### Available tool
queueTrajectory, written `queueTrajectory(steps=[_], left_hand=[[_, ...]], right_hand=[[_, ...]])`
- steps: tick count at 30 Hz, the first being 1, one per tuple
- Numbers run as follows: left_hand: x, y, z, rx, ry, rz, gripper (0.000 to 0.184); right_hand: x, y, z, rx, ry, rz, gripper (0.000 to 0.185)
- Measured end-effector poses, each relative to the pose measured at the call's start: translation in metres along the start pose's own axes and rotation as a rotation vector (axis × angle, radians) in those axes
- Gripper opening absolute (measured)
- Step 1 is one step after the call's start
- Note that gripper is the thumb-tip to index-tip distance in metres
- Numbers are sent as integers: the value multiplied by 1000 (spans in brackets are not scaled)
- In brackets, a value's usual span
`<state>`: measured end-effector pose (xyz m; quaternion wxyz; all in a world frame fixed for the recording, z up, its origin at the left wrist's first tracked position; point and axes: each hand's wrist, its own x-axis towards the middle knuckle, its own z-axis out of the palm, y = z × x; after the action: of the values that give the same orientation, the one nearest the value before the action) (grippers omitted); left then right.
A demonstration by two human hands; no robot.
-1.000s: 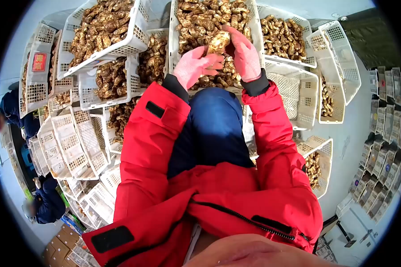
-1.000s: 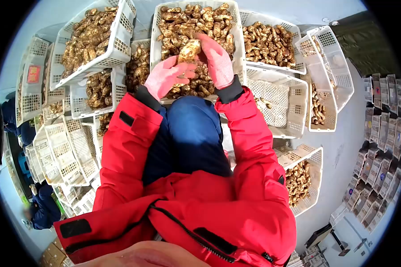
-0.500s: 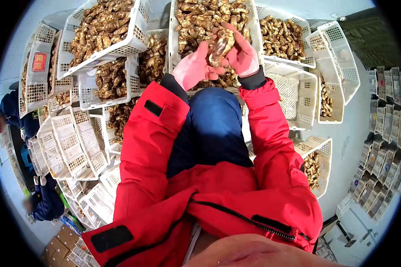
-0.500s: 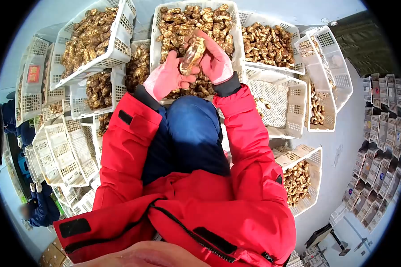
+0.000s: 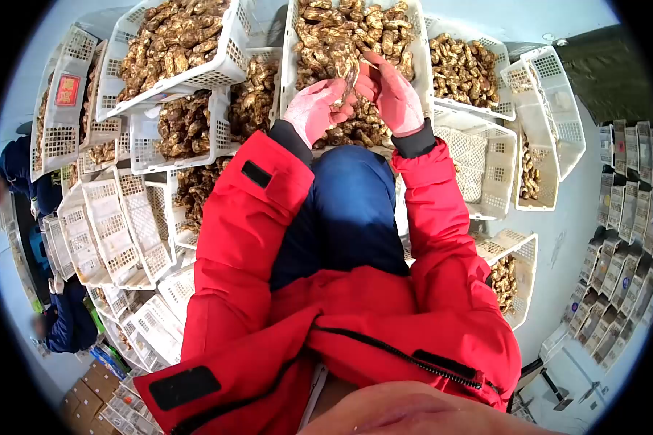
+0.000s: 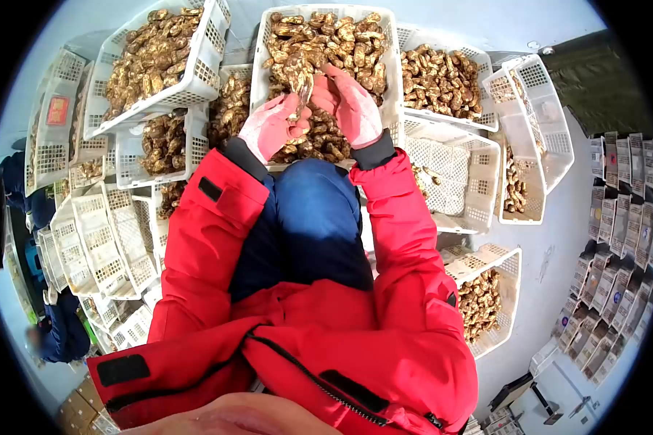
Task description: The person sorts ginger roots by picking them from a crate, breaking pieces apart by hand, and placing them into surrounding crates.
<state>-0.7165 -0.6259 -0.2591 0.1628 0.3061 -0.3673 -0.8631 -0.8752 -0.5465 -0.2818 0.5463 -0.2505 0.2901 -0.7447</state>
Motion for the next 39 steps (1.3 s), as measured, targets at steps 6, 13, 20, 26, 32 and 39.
queueTrajectory(steps=[6, 13, 20, 26, 32, 39], left_hand=[[2, -2, -1, 160, 148, 126, 33], [-1, -1, 13, 326, 206, 138, 41], [8, -3, -7, 110, 143, -70, 23], [3, 3, -6, -202, -102, -171, 25], [3, 5, -4, -262, -224, -204, 29], [-5, 5, 8, -34, -101, -178, 38]], right_hand=[[-7, 5, -1, -16, 67, 56, 44], [-7, 7, 10, -104, 92, -10, 47], [-9, 13, 9, -496, 27, -190, 42], [-9, 8, 19, 88, -7, 67, 34], [-9, -4, 31, 37, -75, 65, 22], [-8, -16, 23, -95, -39, 198, 36]])
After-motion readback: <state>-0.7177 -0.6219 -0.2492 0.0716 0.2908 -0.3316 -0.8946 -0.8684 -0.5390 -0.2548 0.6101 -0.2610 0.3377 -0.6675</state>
